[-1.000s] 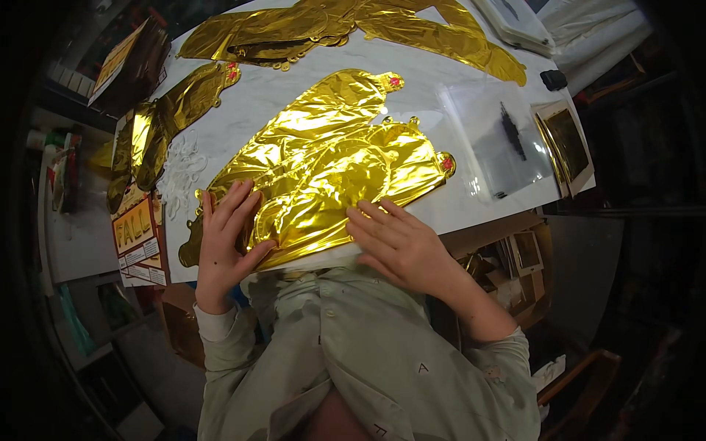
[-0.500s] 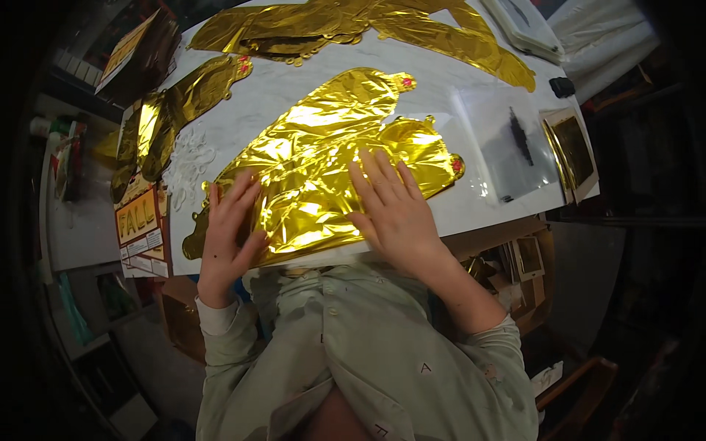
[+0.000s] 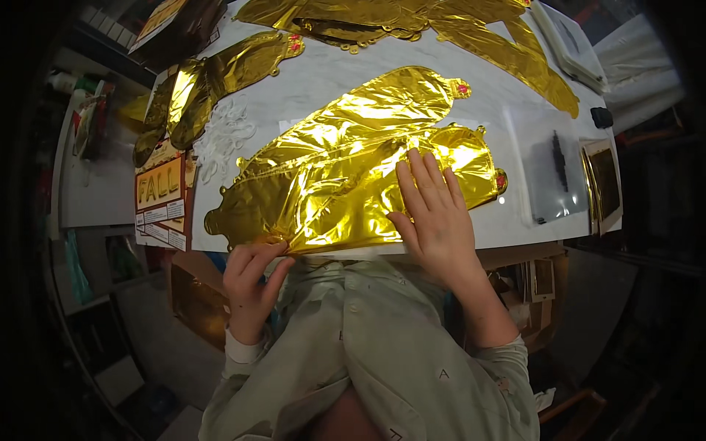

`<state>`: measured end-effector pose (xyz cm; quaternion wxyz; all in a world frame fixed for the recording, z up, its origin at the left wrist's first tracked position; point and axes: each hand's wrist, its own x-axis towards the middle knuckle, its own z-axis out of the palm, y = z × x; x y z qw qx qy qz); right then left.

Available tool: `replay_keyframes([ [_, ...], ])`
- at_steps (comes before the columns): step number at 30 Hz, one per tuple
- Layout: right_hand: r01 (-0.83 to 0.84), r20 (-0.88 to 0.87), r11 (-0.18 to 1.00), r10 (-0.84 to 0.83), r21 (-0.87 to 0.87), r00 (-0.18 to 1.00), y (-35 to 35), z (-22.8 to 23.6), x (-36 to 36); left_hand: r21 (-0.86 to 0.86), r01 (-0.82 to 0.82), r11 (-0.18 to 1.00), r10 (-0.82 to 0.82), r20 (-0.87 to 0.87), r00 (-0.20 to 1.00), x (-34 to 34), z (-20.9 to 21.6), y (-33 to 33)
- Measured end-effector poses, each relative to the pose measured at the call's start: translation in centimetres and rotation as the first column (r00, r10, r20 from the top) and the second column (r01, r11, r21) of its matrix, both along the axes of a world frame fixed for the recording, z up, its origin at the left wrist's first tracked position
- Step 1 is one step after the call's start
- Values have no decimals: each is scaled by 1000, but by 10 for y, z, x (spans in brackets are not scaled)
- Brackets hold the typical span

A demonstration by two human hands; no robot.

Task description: Packing gold foil letter balloons into plastic sleeves with cardboard backings.

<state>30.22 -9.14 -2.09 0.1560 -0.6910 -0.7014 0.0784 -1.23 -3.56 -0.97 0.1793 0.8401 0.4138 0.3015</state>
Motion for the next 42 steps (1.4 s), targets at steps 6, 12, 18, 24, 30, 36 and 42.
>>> replay_keyframes([
  [6, 12, 7, 1000, -12, 6, 1000, -1, -3, 1, -31, -175, 984, 177, 78, 981, 11, -16, -6],
  [12, -3, 24, 1000, 3, 23, 1000, 0, -5, 2, 0, -179, 984, 179, 87, 980, 9, -25, 1],
  [18, 19, 14, 999, -19, 28, 1000, -1, -8, 2, 93, -132, 987, 128, 49, 991, 20, -12, 0],
  [24, 20, 29, 999, -21, 43, 999, -1, -9, 1, 22, 315, 949, -308, -153, 939, 65, 22, 13],
  [30, 18, -117, 996, -8, 86, 993, -4, -7, 6, -40, 296, 954, -286, -408, 867, 81, -10, 16],
  [36, 147, -181, 976, -117, 160, 976, -20, 12, 33, -70, 266, 961, -270, -431, 861, 83, -12, 14],
  [42, 11, -149, 997, 1, 74, 989, -30, 4, 34, -51, 266, 963, -261, -436, 861, 82, -13, 14],
])
